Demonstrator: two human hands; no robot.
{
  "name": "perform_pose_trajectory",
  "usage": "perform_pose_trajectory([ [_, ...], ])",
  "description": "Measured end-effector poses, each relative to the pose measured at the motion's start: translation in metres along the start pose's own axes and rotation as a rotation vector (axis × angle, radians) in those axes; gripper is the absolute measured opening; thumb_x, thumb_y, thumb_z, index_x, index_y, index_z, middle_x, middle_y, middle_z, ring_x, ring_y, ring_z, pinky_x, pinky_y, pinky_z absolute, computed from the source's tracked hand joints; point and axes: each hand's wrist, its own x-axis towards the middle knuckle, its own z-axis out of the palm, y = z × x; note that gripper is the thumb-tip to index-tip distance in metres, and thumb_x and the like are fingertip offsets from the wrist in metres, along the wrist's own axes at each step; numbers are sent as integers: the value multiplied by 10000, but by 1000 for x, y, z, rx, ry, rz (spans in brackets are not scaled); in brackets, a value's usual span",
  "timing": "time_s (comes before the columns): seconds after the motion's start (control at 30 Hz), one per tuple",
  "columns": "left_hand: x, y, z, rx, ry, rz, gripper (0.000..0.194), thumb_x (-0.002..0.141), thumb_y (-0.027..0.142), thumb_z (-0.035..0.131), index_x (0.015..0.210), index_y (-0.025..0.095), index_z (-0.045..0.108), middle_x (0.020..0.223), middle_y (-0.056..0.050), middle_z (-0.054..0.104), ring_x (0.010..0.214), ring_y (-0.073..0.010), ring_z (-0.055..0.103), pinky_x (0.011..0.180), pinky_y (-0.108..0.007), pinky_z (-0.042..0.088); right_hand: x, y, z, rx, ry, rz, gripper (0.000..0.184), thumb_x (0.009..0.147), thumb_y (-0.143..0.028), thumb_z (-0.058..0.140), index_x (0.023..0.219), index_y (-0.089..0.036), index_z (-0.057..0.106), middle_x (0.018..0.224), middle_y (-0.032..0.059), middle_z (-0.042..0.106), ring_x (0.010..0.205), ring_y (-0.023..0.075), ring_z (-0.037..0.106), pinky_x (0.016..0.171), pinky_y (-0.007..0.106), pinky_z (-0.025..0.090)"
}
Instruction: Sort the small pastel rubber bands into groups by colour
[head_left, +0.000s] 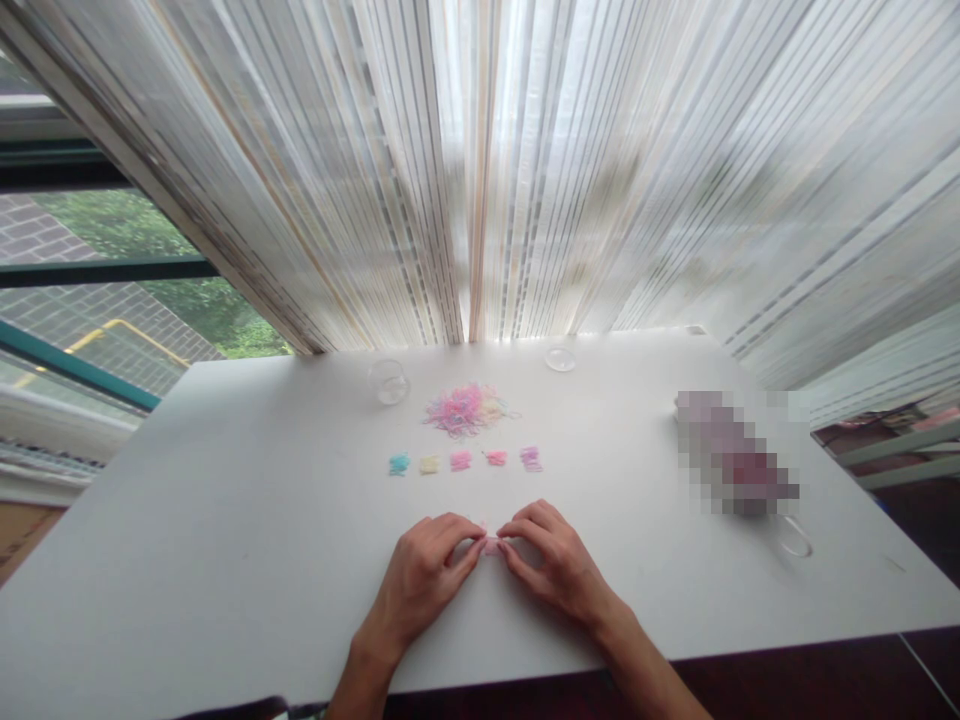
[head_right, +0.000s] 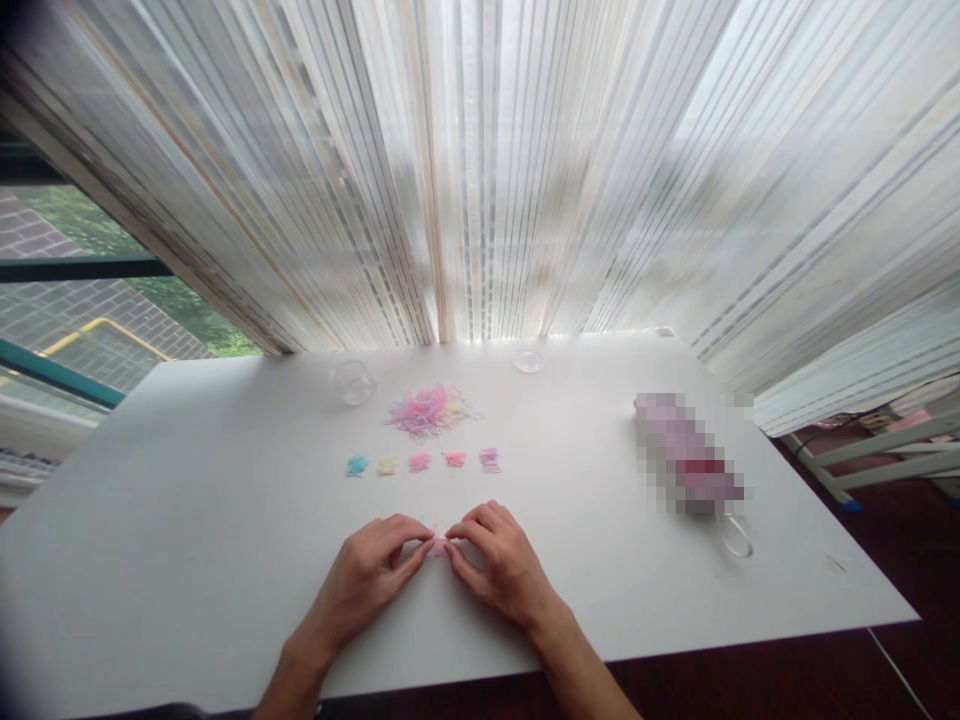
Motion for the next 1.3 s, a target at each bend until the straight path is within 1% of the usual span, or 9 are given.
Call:
perform_pose_trajectory([
  [0.33,1,3,-1,-30,-5,-22,119,982,242,580,936,208,684,822,-13,703,652,-134,593,655,-258,479,0,-1,0,-4,17,22,115,930,-141,630,989,-228,678,881,47,651,822,201,610,726,342,541],
  [0.47,0,1,0,-45,0,-28,94,974,224,594,938,208,680,838,-10,706,678,-137,606,662,-258,477,1,-2,0,-3,43,1,142,928,-129,613,1004,-231,676,880,46,645,816,197,616,713,330,544],
  [0.63,0,1,0,-44,-4,-36,100,974,228,592,934,206,680,829,-12,704,666,-137,604,653,-257,479,1,-2,0,-5,54,-4,119,934,-134,607,976,-223,674,869,46,637,807,195,611,707,331,542],
  [0.93,0,2,-1,-61,5,-51,109,972,228,591,924,207,687,829,-16,706,697,-143,622,647,-255,480,0,-1,1,2,52,3,121,918,-153,652,1005,-233,678,888,47,640,823,197,624,721,338,558],
  [1.3,1,4,-1,-88,5,-14,107,971,218,591,937,209,693,842,-23,717,709,-147,640,672,-257,504,2,-4,-1,11,49,-3,105,924,-150,644,974,-233,682,867,43,645,805,193,623,709,330,549],
])
